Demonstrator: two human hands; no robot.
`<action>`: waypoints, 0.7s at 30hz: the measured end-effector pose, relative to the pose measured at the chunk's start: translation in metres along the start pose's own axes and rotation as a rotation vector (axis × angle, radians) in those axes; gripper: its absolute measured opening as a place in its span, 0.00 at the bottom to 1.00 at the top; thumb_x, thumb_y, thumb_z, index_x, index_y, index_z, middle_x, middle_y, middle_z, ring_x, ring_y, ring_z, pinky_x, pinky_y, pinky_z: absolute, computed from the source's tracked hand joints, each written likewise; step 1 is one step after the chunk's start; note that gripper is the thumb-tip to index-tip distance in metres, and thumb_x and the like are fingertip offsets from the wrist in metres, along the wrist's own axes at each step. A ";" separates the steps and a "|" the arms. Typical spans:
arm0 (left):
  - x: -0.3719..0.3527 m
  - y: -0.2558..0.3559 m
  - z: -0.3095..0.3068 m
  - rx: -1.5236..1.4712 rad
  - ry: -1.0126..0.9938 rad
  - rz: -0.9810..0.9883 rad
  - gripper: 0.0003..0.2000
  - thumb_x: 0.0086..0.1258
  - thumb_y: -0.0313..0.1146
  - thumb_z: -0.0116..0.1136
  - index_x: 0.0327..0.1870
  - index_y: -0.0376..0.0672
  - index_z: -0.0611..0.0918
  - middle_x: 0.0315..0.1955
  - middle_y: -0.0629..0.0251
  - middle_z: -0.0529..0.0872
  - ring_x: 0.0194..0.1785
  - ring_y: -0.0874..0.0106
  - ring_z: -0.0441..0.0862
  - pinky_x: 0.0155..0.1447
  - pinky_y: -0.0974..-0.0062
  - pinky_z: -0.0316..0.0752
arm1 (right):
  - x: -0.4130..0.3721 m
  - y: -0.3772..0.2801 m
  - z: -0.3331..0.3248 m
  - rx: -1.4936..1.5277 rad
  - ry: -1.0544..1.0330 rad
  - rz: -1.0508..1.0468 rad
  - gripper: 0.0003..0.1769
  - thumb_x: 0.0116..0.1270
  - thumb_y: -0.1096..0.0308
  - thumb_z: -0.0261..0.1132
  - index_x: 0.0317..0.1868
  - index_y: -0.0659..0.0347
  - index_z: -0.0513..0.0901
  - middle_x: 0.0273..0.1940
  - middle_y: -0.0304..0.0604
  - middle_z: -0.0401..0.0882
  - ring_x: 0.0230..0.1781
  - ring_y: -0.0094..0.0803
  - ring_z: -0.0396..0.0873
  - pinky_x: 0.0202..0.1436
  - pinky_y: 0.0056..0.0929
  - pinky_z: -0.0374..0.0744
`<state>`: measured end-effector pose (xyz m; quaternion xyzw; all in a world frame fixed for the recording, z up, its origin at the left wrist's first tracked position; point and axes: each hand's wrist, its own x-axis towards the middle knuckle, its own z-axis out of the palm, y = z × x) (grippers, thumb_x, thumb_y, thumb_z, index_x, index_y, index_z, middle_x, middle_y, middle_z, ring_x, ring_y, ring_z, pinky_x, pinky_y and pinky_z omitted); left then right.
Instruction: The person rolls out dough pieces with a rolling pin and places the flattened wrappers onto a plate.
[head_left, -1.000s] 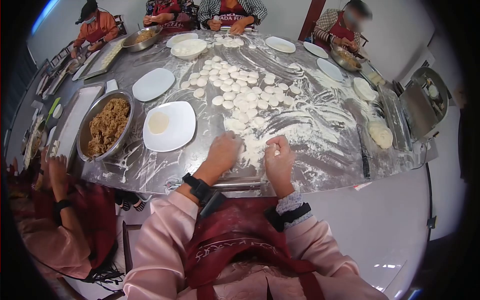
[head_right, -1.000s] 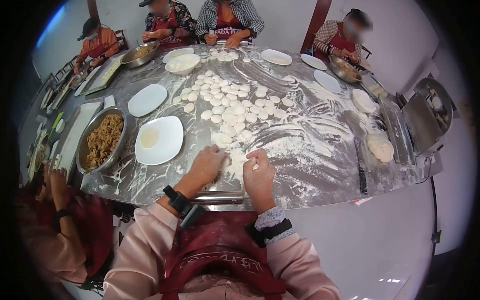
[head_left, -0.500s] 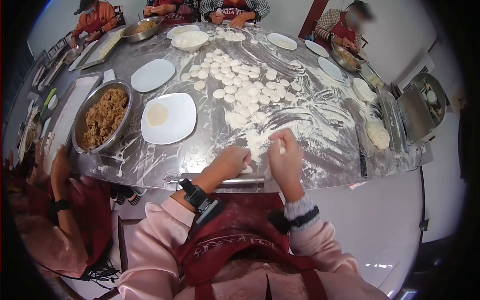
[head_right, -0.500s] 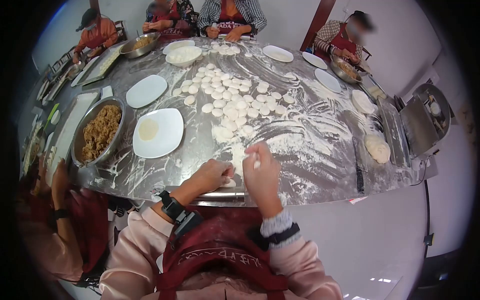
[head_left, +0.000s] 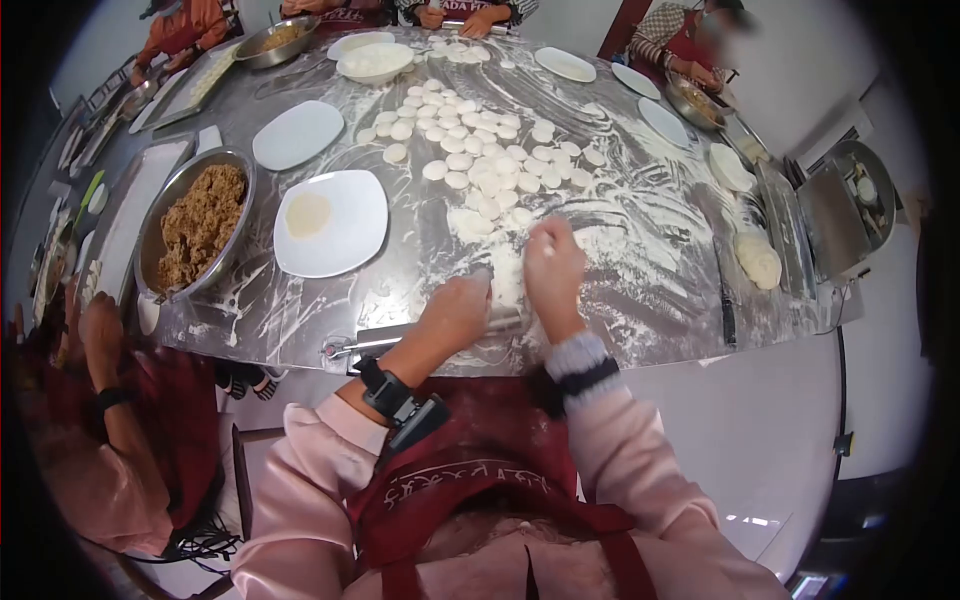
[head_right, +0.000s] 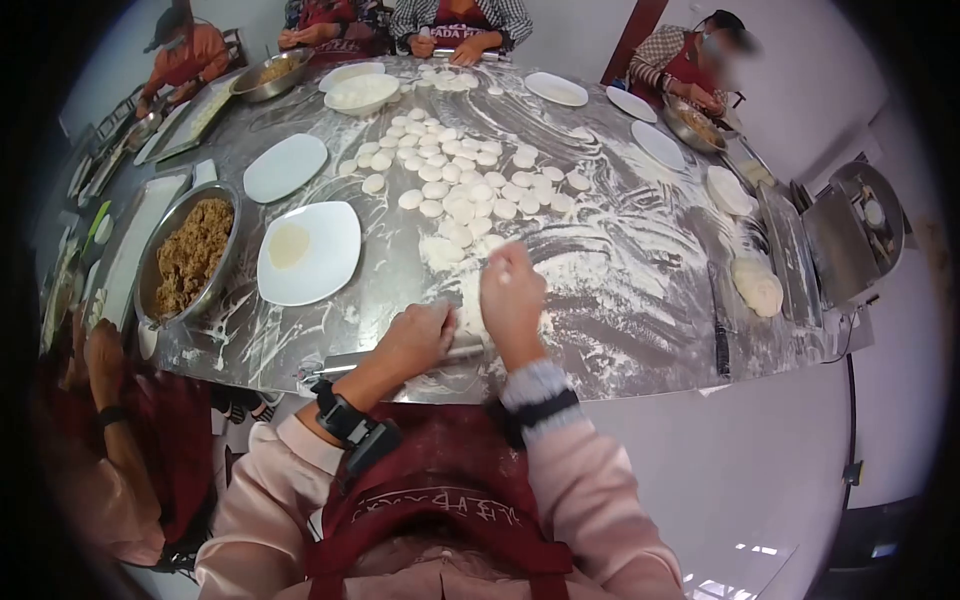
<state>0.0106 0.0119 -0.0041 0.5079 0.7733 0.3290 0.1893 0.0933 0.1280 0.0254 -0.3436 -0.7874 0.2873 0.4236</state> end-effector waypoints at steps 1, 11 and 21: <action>0.007 -0.001 0.006 0.033 0.080 -0.004 0.05 0.61 0.30 0.53 0.32 0.39 0.77 0.27 0.49 0.81 0.35 0.50 0.79 0.41 0.58 0.73 | 0.010 0.002 0.008 0.003 0.007 -0.009 0.04 0.61 0.70 0.54 0.32 0.60 0.75 0.24 0.53 0.78 0.25 0.48 0.79 0.31 0.43 0.75; -0.013 -0.002 -0.013 0.017 -0.095 0.016 0.08 0.60 0.33 0.59 0.35 0.39 0.77 0.29 0.52 0.82 0.38 0.53 0.80 0.42 0.59 0.73 | -0.037 0.009 -0.026 0.089 -0.015 0.078 0.04 0.60 0.72 0.55 0.33 0.60 0.75 0.23 0.52 0.77 0.25 0.45 0.80 0.31 0.41 0.75; -0.003 -0.007 -0.009 0.007 -0.008 0.069 0.04 0.59 0.29 0.59 0.31 0.39 0.79 0.27 0.52 0.82 0.34 0.53 0.80 0.40 0.62 0.74 | -0.029 0.011 -0.022 0.067 -0.025 -0.002 0.05 0.61 0.71 0.54 0.34 0.60 0.76 0.23 0.54 0.77 0.24 0.53 0.78 0.30 0.45 0.75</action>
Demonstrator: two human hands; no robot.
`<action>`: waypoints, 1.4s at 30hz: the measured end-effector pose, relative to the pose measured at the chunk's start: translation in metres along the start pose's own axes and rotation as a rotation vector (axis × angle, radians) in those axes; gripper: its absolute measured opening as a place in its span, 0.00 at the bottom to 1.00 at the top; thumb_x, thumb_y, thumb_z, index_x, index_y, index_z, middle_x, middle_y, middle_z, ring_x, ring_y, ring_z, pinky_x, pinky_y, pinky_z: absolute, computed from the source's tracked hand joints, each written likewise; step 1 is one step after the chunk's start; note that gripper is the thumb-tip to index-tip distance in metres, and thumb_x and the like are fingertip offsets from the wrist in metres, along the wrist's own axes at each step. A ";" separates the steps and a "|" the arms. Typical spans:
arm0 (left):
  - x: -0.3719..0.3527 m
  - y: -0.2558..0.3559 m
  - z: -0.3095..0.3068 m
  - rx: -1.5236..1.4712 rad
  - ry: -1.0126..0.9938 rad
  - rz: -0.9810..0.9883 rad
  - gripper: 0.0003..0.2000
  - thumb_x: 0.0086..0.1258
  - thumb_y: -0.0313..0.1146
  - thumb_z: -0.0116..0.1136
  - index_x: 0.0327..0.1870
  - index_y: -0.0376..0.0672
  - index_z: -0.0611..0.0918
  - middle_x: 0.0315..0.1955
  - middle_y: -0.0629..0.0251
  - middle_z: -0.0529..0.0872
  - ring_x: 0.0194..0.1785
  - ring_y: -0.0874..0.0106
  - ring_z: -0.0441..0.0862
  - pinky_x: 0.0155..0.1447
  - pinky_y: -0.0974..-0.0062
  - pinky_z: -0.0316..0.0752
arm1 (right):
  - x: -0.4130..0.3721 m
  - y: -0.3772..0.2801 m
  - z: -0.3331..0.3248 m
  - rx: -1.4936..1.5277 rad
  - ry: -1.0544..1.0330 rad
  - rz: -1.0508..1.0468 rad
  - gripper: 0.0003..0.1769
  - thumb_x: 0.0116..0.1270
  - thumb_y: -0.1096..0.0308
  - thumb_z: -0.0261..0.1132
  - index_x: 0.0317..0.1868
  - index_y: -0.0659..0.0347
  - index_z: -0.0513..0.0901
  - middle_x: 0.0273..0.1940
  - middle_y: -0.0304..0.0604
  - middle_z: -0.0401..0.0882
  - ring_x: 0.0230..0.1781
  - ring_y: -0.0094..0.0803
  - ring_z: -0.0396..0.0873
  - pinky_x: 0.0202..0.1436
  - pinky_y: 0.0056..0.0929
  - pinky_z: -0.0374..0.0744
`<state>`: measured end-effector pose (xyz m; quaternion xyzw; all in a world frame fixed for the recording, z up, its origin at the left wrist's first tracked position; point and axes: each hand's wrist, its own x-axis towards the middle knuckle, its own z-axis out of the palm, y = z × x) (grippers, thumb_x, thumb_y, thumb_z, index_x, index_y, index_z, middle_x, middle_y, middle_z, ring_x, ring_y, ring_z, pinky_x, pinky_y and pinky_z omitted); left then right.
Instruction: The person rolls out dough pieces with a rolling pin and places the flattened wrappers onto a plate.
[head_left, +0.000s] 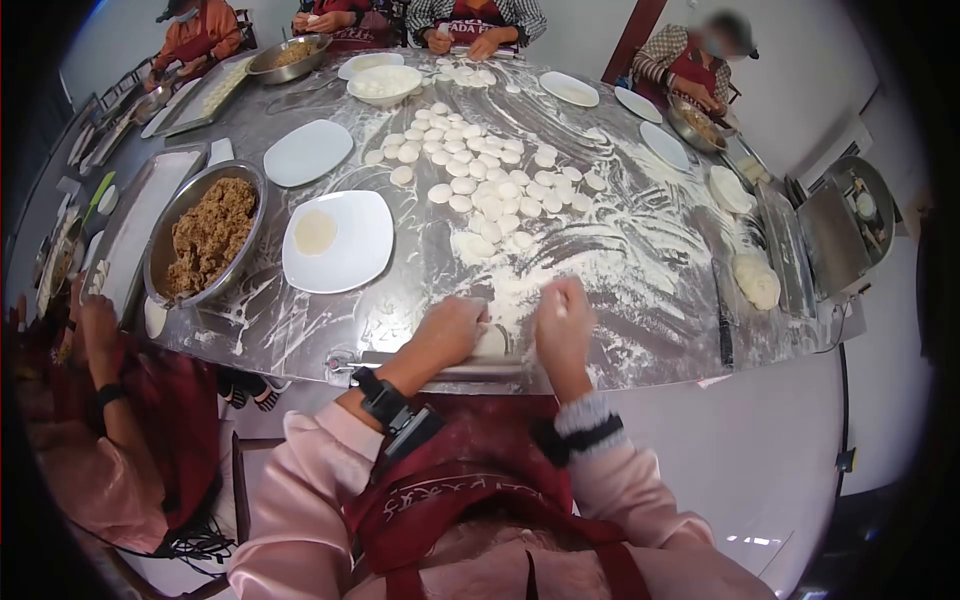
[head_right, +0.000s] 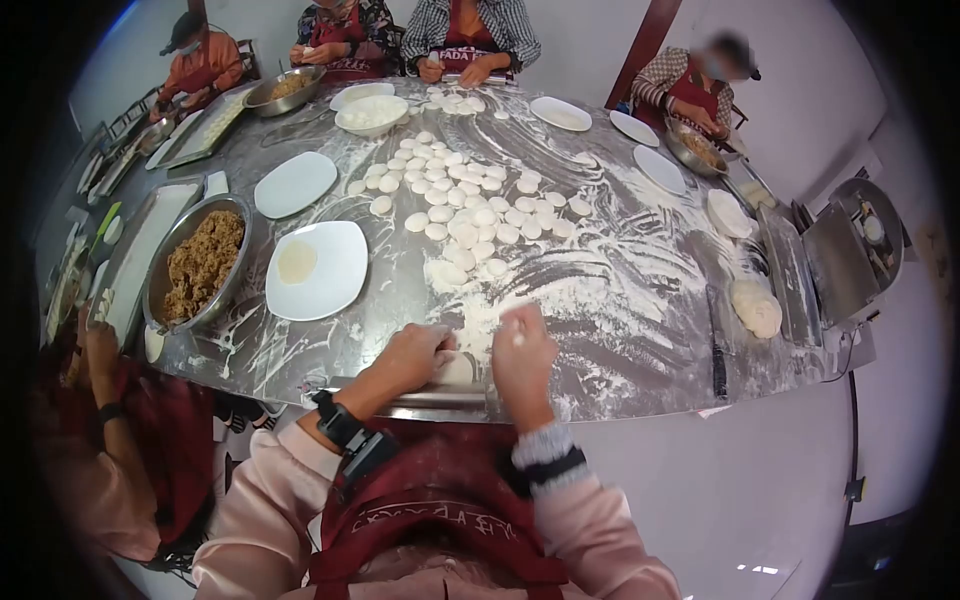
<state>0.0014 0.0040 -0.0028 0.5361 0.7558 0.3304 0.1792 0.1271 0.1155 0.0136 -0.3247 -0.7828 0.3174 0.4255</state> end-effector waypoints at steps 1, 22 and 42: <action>-0.002 -0.001 -0.005 0.002 -0.008 -0.003 0.04 0.59 0.29 0.59 0.31 0.39 0.79 0.27 0.52 0.82 0.34 0.53 0.80 0.40 0.62 0.74 | -0.012 0.003 -0.005 0.010 0.028 0.031 0.05 0.60 0.71 0.54 0.34 0.60 0.76 0.23 0.54 0.77 0.24 0.53 0.78 0.30 0.44 0.75; 0.013 0.009 0.018 0.067 0.097 -0.027 0.05 0.60 0.31 0.54 0.32 0.40 0.78 0.28 0.51 0.82 0.34 0.51 0.80 0.40 0.57 0.73 | 0.045 -0.003 0.038 -0.078 0.053 -0.065 0.04 0.59 0.70 0.54 0.33 0.59 0.75 0.21 0.52 0.76 0.20 0.48 0.77 0.27 0.42 0.74; -0.002 0.002 -0.003 0.029 -0.057 -0.049 0.05 0.59 0.30 0.54 0.34 0.41 0.80 0.28 0.51 0.83 0.36 0.51 0.80 0.41 0.58 0.73 | -0.018 -0.005 -0.010 -0.005 0.083 0.029 0.03 0.61 0.70 0.55 0.32 0.58 0.75 0.24 0.53 0.78 0.24 0.51 0.79 0.30 0.44 0.76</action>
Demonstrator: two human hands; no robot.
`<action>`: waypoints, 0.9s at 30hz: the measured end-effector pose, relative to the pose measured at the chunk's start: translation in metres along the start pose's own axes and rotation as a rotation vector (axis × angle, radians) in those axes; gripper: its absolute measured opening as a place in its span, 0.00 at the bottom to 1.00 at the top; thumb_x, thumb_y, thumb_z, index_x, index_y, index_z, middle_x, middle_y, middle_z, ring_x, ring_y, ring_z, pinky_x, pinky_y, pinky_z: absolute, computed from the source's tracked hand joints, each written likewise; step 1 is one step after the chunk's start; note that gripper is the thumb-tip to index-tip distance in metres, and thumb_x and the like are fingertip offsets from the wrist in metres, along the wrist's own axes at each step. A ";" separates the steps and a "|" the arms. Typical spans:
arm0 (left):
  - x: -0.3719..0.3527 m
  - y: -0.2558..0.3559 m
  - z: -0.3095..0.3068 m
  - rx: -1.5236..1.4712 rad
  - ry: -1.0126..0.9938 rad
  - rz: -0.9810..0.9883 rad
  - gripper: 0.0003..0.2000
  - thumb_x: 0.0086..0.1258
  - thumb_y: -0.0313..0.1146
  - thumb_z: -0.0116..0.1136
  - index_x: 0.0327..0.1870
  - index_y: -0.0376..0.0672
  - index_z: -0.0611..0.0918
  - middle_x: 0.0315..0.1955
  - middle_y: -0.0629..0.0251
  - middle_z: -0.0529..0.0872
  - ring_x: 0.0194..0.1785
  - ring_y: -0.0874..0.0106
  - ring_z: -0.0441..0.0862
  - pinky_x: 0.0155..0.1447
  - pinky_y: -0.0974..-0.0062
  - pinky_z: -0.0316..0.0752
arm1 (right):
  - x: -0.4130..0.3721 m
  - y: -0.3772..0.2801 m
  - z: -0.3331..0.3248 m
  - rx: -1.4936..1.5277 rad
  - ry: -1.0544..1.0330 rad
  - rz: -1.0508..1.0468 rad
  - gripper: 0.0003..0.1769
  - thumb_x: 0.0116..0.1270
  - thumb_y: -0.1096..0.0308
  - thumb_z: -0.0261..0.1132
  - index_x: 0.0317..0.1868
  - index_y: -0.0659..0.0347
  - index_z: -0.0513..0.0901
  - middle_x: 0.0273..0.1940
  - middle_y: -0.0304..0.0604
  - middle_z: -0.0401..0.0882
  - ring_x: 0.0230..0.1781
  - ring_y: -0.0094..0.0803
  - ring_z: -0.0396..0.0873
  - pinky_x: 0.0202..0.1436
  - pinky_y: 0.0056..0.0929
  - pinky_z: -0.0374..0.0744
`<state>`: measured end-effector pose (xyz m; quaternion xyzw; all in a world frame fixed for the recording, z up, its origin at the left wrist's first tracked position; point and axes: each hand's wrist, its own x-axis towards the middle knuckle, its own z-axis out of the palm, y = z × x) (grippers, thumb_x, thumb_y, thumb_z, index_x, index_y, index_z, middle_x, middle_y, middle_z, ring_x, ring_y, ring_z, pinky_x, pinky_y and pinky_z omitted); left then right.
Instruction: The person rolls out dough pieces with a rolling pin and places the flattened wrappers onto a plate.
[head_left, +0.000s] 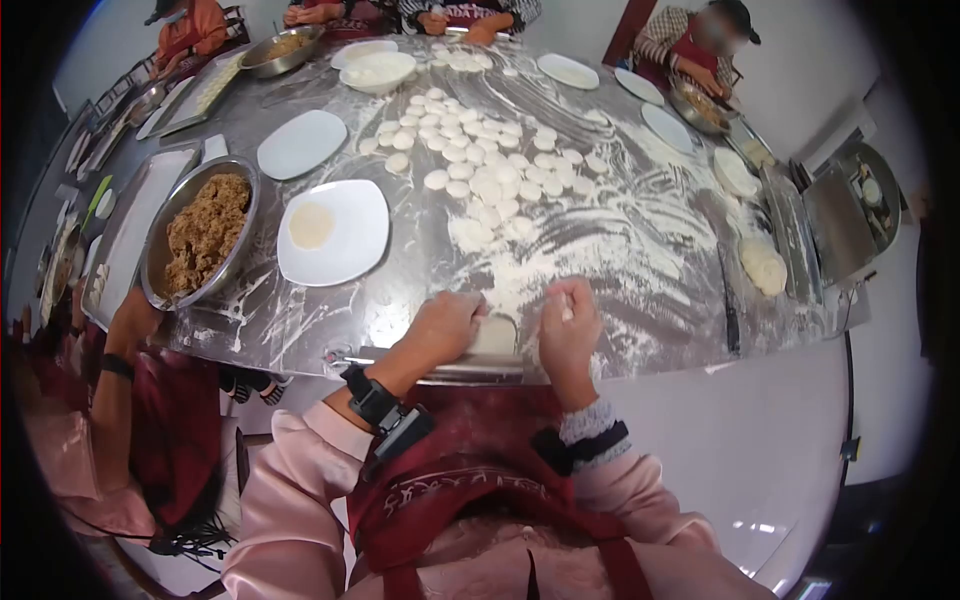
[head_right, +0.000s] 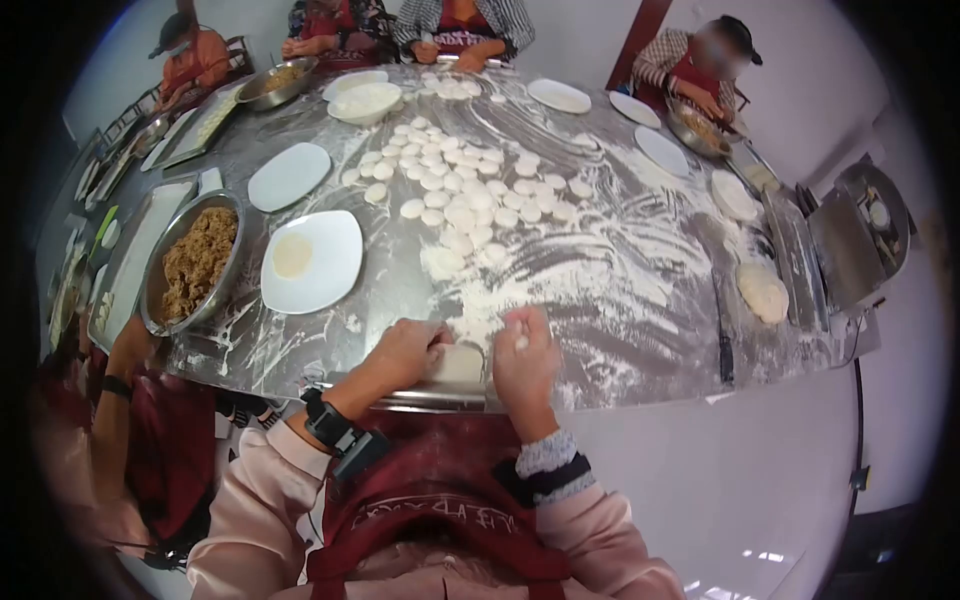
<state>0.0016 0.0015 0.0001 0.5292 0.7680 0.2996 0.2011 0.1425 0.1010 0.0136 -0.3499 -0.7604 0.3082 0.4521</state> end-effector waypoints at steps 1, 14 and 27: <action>-0.003 0.001 0.002 -0.018 -0.017 -0.005 0.06 0.59 0.30 0.54 0.35 0.41 0.80 0.28 0.51 0.83 0.36 0.51 0.80 0.41 0.59 0.74 | 0.003 0.000 0.005 -0.009 0.004 0.022 0.03 0.61 0.70 0.55 0.32 0.58 0.75 0.24 0.53 0.78 0.24 0.51 0.79 0.30 0.44 0.76; 0.003 -0.002 0.006 -0.007 -0.033 -0.009 0.06 0.60 0.27 0.53 0.36 0.39 0.79 0.30 0.48 0.82 0.38 0.49 0.80 0.43 0.58 0.73 | 0.009 -0.009 0.001 0.014 -0.043 0.044 0.03 0.60 0.72 0.54 0.33 0.59 0.75 0.20 0.50 0.77 0.22 0.47 0.79 0.27 0.41 0.75; 0.001 -0.003 0.005 -0.080 0.052 0.023 0.08 0.58 0.28 0.55 0.38 0.39 0.81 0.32 0.48 0.83 0.37 0.51 0.81 0.44 0.60 0.75 | -0.001 0.005 -0.001 0.064 -0.058 0.078 0.03 0.59 0.72 0.55 0.33 0.59 0.75 0.22 0.54 0.77 0.25 0.54 0.77 0.29 0.47 0.74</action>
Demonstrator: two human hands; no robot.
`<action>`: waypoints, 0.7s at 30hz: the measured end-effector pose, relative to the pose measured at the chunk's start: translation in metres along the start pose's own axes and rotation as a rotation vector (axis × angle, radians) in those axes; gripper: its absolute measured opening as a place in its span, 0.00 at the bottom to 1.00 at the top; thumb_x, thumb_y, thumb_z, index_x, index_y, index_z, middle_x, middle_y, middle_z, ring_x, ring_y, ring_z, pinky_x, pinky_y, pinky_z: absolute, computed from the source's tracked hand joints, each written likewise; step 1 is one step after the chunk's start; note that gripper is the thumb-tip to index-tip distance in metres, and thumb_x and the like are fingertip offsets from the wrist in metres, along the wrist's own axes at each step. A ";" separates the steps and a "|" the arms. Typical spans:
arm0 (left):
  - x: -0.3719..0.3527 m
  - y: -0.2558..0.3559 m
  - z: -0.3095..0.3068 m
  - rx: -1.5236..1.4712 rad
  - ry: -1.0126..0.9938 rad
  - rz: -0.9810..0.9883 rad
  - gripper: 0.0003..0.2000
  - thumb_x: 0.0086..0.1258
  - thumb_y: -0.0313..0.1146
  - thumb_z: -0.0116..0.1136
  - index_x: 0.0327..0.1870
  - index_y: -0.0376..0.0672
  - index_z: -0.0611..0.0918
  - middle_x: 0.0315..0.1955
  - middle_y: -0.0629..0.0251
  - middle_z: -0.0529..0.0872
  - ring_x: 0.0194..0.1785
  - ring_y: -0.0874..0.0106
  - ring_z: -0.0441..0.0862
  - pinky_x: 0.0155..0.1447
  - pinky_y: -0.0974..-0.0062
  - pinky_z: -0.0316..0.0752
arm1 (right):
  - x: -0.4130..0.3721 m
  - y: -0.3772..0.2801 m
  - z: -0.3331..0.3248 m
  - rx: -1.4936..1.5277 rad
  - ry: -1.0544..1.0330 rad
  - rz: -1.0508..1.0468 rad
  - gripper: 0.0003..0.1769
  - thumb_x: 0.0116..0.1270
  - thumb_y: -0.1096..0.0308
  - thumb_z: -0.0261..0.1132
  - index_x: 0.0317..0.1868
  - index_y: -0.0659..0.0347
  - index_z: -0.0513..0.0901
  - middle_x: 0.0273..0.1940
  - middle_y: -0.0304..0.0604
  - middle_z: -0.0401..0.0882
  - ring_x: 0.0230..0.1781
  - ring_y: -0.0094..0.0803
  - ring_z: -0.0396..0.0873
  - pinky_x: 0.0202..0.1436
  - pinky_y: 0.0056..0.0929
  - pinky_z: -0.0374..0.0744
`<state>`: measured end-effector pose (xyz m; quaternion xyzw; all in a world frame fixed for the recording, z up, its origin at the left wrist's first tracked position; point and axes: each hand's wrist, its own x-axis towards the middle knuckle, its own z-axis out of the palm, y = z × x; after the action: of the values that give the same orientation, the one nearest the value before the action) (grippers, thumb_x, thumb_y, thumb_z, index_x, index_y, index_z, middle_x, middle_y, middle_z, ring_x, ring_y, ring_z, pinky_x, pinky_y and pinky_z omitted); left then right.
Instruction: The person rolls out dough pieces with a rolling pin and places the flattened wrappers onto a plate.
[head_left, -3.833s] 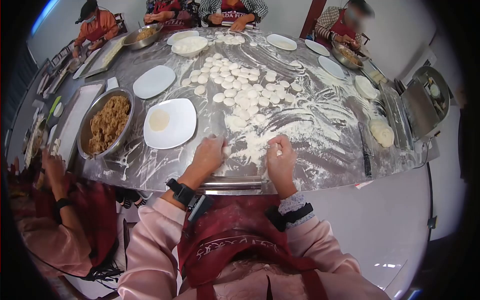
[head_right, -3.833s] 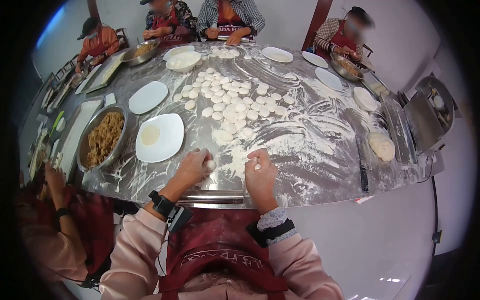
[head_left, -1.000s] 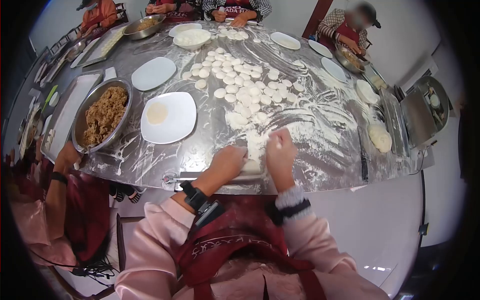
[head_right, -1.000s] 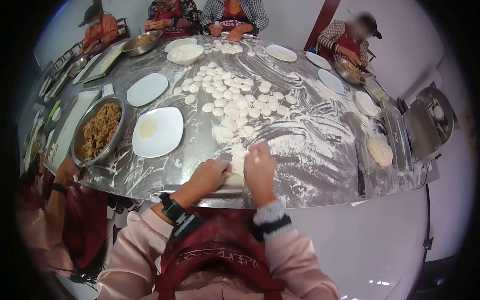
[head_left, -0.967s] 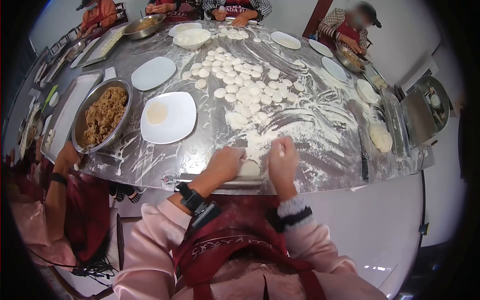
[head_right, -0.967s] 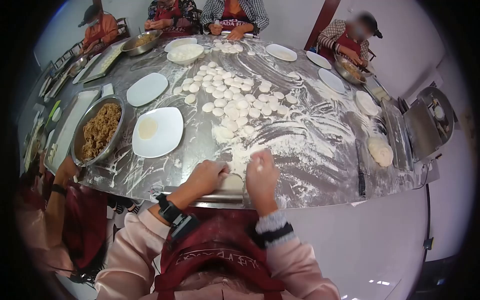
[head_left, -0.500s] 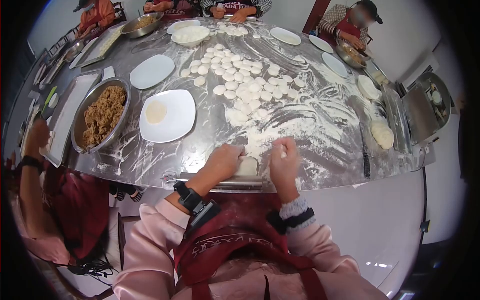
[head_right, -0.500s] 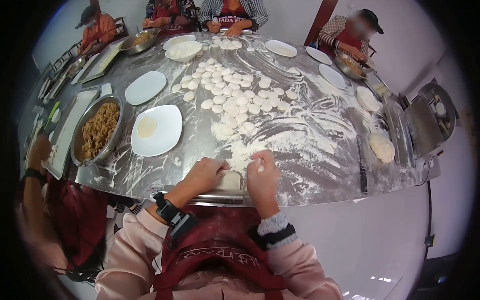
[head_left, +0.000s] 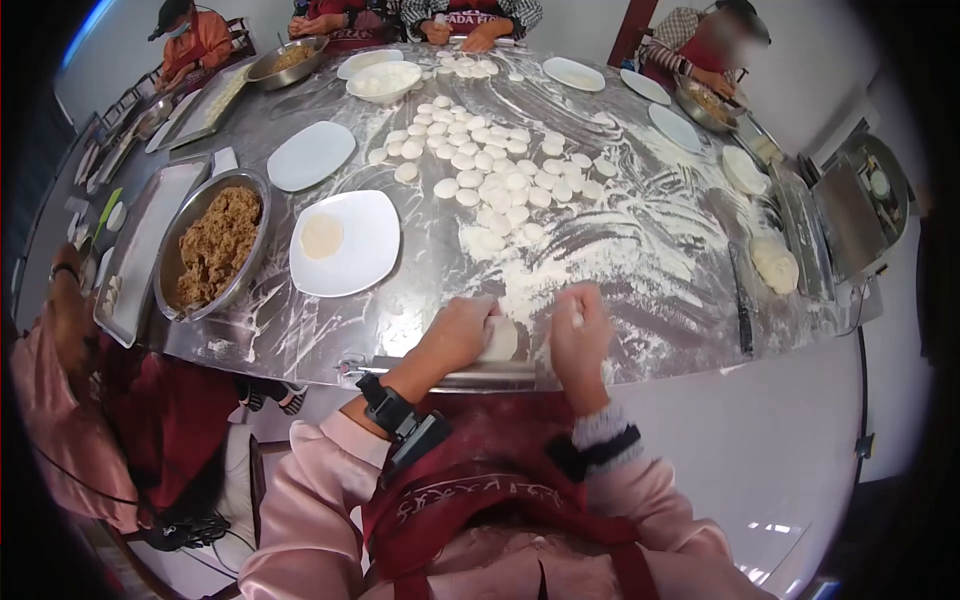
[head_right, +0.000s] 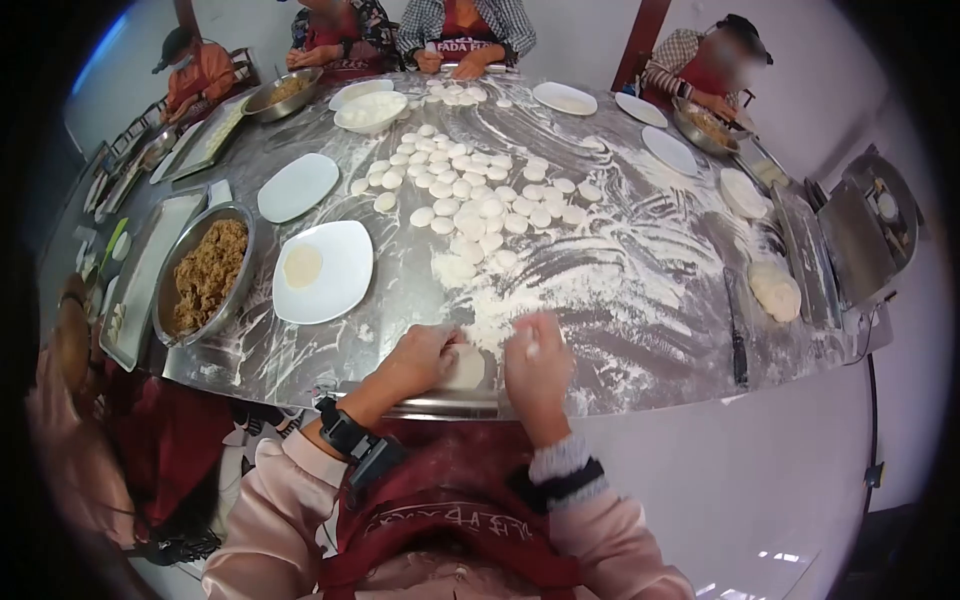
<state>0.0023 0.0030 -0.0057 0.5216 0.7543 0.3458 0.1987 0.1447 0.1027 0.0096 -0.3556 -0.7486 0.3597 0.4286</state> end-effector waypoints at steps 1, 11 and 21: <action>0.001 0.003 0.003 -0.017 -0.022 0.020 0.09 0.59 0.27 0.53 0.39 0.39 0.81 0.32 0.48 0.83 0.38 0.50 0.81 0.44 0.59 0.75 | 0.013 -0.004 0.006 -0.050 0.000 -0.064 0.03 0.60 0.72 0.55 0.33 0.58 0.75 0.22 0.54 0.77 0.25 0.55 0.77 0.29 0.46 0.74; 0.005 -0.004 -0.001 0.088 -0.062 -0.053 0.09 0.58 0.31 0.56 0.40 0.43 0.81 0.32 0.53 0.84 0.38 0.56 0.82 0.44 0.64 0.75 | 0.001 -0.007 -0.006 -0.107 -0.001 -0.098 0.04 0.60 0.71 0.55 0.34 0.58 0.75 0.23 0.52 0.76 0.24 0.51 0.78 0.30 0.44 0.74; 0.015 0.007 0.002 0.072 -0.017 0.016 0.06 0.60 0.29 0.54 0.35 0.39 0.80 0.29 0.51 0.83 0.36 0.55 0.82 0.41 0.61 0.75 | 0.040 0.000 0.032 -0.110 0.062 -0.145 0.04 0.60 0.72 0.54 0.34 0.60 0.76 0.22 0.53 0.76 0.22 0.53 0.76 0.28 0.42 0.74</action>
<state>0.0023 0.0187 -0.0012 0.5374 0.7602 0.3158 0.1832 0.1002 0.1292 0.0130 -0.3342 -0.7774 0.2750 0.4565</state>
